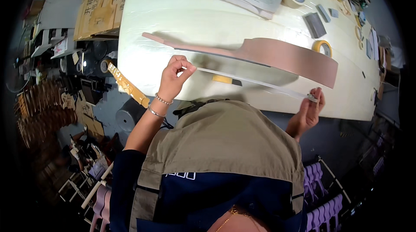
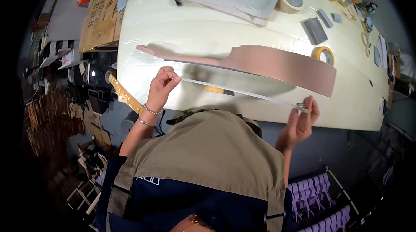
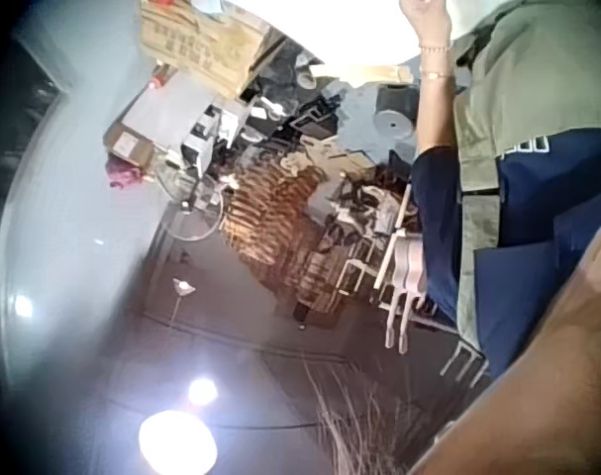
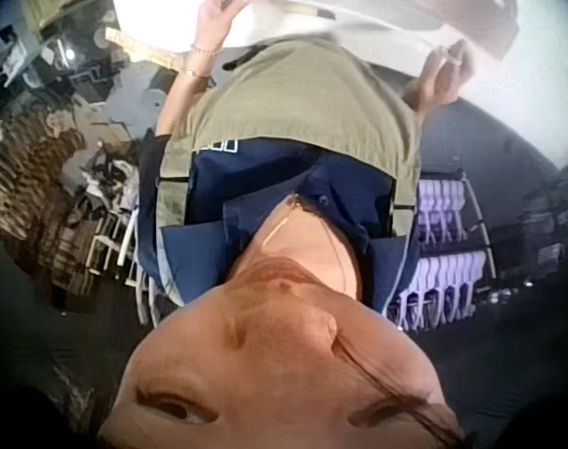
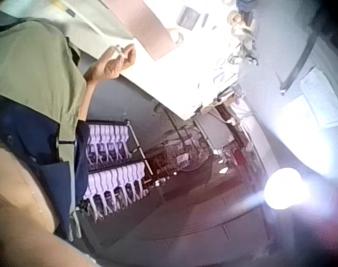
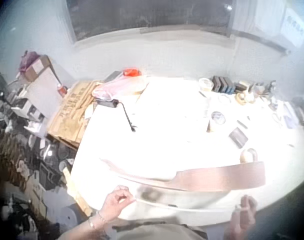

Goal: The person assembles guitar bodies by applying masking tape to the soundhole and edges, wiping surfaces with a cloth, and placing finished units on a rack. The person handles guitar bodies, masking tape, and a cloth repeatedly throughout the clip.

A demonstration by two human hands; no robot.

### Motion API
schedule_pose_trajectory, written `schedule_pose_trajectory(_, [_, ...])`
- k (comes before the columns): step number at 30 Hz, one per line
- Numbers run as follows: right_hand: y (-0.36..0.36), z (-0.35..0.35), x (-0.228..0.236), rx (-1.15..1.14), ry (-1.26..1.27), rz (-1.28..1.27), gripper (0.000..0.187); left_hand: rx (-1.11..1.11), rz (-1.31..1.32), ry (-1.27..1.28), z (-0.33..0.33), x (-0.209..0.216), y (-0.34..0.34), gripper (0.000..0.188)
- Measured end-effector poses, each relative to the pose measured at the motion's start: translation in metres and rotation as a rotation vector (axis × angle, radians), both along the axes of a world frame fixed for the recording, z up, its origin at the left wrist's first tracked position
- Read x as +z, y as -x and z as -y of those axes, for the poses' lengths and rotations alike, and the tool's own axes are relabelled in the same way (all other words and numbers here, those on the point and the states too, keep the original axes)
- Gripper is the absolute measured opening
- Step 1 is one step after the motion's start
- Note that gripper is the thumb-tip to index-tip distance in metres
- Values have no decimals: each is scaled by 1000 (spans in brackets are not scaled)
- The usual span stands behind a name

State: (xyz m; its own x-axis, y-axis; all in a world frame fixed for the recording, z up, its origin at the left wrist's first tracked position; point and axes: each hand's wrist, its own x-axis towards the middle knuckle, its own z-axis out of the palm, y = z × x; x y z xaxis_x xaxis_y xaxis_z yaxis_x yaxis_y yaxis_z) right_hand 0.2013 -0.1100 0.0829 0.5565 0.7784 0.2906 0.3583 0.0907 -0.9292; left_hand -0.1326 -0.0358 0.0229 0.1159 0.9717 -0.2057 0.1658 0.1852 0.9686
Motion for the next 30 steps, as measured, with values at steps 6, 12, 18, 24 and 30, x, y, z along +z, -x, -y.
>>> schedule_pose_trajectory(6, [7,-33,10,-36,-276,-358,51,-56,54,13,-11,7,-9,8])
schedule_pose_trajectory(12, [21,-38,-20,-192,-151,901,56,192,77,157,-6,-21,22,9])
schedule_pose_trajectory(18, [40,-64,-50,-13,-165,919,49,168,89,299,-36,-35,61,13])
schedule_pose_trajectory(24, [47,-58,-61,-49,-165,844,49,150,167,398,-52,-38,68,22])
schedule_pose_trajectory(30, [49,-57,-70,-50,-145,752,52,132,100,407,-54,-36,69,21])
